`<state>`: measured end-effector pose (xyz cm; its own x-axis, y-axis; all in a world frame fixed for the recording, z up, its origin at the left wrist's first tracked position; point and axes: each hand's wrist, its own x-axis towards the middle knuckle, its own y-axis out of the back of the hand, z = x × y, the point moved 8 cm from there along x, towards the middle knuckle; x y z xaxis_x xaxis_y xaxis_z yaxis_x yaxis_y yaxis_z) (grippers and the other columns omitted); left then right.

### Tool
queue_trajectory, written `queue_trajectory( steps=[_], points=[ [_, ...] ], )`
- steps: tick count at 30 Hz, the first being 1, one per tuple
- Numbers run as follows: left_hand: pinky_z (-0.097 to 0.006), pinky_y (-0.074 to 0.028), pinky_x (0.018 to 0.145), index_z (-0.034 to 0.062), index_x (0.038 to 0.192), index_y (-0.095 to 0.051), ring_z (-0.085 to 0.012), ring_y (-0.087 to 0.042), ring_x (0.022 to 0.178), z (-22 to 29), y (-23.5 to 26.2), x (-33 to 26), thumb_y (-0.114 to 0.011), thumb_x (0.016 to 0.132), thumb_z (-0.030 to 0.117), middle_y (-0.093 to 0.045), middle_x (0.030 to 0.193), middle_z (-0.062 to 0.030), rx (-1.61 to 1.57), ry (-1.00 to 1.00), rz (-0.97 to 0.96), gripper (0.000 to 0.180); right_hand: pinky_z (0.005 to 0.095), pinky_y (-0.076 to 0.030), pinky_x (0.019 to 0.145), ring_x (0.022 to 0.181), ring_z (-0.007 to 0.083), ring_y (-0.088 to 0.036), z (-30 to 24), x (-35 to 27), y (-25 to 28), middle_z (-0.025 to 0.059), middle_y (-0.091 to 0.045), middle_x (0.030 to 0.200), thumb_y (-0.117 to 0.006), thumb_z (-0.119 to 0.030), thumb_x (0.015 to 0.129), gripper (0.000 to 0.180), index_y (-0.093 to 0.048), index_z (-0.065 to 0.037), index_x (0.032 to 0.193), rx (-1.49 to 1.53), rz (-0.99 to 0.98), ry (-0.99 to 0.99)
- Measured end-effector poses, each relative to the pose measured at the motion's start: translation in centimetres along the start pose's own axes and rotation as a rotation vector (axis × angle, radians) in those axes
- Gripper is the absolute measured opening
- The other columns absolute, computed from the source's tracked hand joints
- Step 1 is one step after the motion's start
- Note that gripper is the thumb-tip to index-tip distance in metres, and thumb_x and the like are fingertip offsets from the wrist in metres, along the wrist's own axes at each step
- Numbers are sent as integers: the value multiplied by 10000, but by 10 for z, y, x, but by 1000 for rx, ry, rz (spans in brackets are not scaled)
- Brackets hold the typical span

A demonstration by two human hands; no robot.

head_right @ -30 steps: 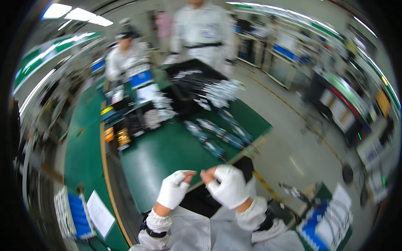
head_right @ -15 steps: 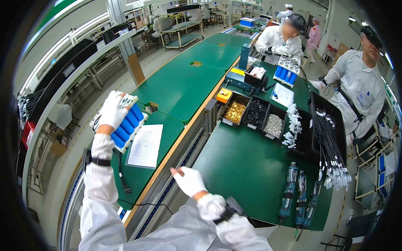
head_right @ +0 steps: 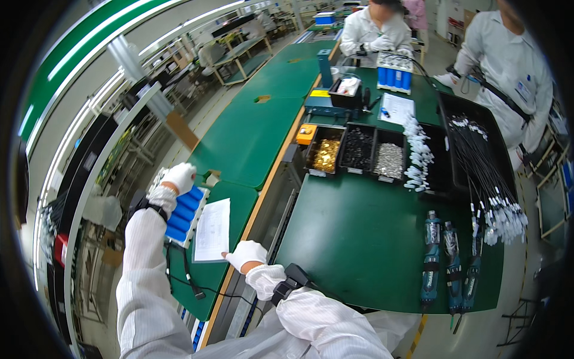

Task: Assembling electronic components using an electric screwdriver and wires on a factory production line.

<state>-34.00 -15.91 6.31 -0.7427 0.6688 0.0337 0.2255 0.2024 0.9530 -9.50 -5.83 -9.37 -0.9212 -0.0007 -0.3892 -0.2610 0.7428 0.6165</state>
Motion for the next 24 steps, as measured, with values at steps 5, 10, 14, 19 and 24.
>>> queue_trajectory(
  steps=[5, 10, 14, 19, 24],
  points=[
    [-445, -546, 700, 79, 767, -716, -374, -679, 809, 9, 8, -13, -660, 740, 97, -695, 815, -170, -45, -143, -120, 64, 404, -568, 752, 876, 319, -745, 22, 2, -30, 177, -759, 923, -544, -862, 755, 899, -786, -24, 968, 76, -106, -56],
    [-448, -548, 682, 80, 763, -720, -371, -673, 749, 28, 25, -25, -660, 721, 110, -692, 757, -165, -23, -256, -199, 79, 386, -569, 787, 797, 303, -743, 27, 5, -47, 142, -738, 764, -472, -818, 846, 840, -782, -38, 807, 124, -148, -34],
    [-452, -535, 663, 72, 750, -700, -348, -664, 761, 35, 38, -39, -659, 736, 136, -664, 762, -137, -3, -330, -93, 78, 372, -570, 755, 700, 223, -734, 22, 1, -49, 59, -726, 676, -515, -545, 977, 597, -758, -50, 749, 323, -307, 64],
    [-465, -521, 670, 65, 732, -687, -350, -648, 748, 57, 35, -55, -648, 698, 139, -645, 760, -148, -112, -517, -47, 90, 474, -554, 796, 788, 376, -706, 35, -32, 13, 168, -732, 844, -524, -346, 951, 347, -751, -86, 925, 170, 153, 296],
    [-466, -528, 752, 47, 733, -691, -351, -650, 824, 73, 41, -99, -654, 700, 143, -667, 796, -160, -95, -486, -45, 108, 473, -555, 739, 810, 400, -690, 142, -101, 119, 227, -687, 837, -531, -197, 939, 215, -625, -12, 995, 76, 415, 123]
  ],
)
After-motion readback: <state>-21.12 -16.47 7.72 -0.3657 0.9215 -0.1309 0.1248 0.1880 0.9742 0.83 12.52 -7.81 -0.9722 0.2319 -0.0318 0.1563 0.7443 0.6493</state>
